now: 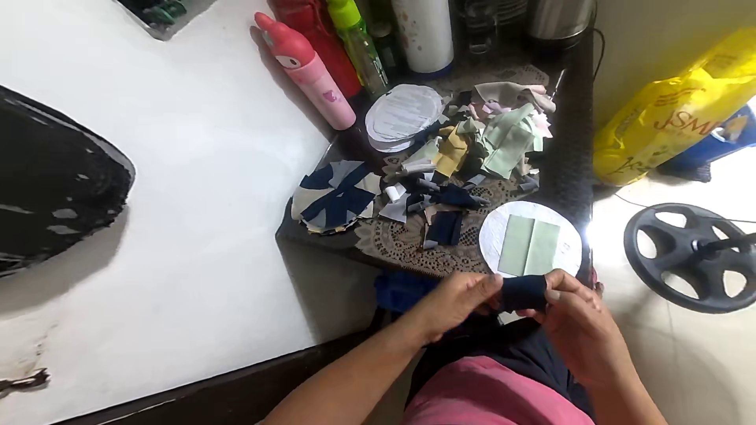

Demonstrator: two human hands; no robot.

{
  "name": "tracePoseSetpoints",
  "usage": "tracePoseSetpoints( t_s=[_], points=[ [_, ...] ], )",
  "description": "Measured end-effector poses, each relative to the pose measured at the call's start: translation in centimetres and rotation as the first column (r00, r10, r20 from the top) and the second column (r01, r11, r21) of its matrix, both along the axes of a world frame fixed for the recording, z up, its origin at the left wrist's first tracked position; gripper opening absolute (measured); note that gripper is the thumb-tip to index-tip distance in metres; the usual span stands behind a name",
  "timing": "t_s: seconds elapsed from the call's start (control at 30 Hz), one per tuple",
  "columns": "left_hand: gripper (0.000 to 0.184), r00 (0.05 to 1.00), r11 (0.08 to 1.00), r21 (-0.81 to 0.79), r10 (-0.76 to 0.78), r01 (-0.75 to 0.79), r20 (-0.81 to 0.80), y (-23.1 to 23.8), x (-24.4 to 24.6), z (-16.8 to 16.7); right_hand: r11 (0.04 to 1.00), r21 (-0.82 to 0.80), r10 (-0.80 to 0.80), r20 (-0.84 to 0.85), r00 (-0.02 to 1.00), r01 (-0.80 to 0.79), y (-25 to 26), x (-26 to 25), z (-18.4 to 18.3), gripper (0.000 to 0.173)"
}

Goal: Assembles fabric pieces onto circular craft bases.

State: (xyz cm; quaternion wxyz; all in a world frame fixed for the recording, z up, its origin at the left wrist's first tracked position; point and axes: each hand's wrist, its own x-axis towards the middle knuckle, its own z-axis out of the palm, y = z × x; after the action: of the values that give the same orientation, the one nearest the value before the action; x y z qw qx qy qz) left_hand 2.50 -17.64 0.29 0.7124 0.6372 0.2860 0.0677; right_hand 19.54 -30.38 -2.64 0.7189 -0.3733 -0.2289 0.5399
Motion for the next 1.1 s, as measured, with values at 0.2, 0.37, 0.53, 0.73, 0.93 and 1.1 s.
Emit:
tracePoseSetpoints(
  t_s=[0.2,0.37,0.53,0.73,0.93,1.1],
  points=[
    [0.015,0.928,0.845,-0.467,0.351,-0.259,0.122,-3.2,2.4,-0.2,0.98,-0.106,-0.14,0.217,0.966,0.165,-2.9,-0.9,0.4,0.012],
    [0.013,0.94,0.857,-0.457,0.322,-0.237,0.116,-3.4,3.2,-0.2,0.971,-0.173,-0.149,0.098,0.984,0.164,-4.0,-0.8,0.1,0.016],
    [0.016,0.951,0.935,-0.238,0.292,-0.261,0.105,-3.7,3.0,-0.8,0.947,-0.028,-0.235,0.619,0.75,0.32,-4.2,-0.4,0.2,0.009],
    [0.025,0.965,0.919,-0.334,0.25,-0.211,0.078,-4.3,2.6,-0.9,0.885,0.4,-0.322,0.896,-0.307,0.238,-4.3,-1.7,0.2,0.017],
    [0.026,0.959,0.863,-0.477,0.253,-0.166,0.124,-4.3,2.0,-1.6,0.866,0.477,-0.37,0.812,-0.451,0.149,-4.9,-3.0,-1.7,0.016],
    [0.017,0.962,0.962,-0.235,0.184,-0.135,0.2,-4.0,2.4,-1.5,0.829,0.382,-0.436,0.899,0.046,0.408,-5.7,-3.0,-2.8,0.015]
  ],
)
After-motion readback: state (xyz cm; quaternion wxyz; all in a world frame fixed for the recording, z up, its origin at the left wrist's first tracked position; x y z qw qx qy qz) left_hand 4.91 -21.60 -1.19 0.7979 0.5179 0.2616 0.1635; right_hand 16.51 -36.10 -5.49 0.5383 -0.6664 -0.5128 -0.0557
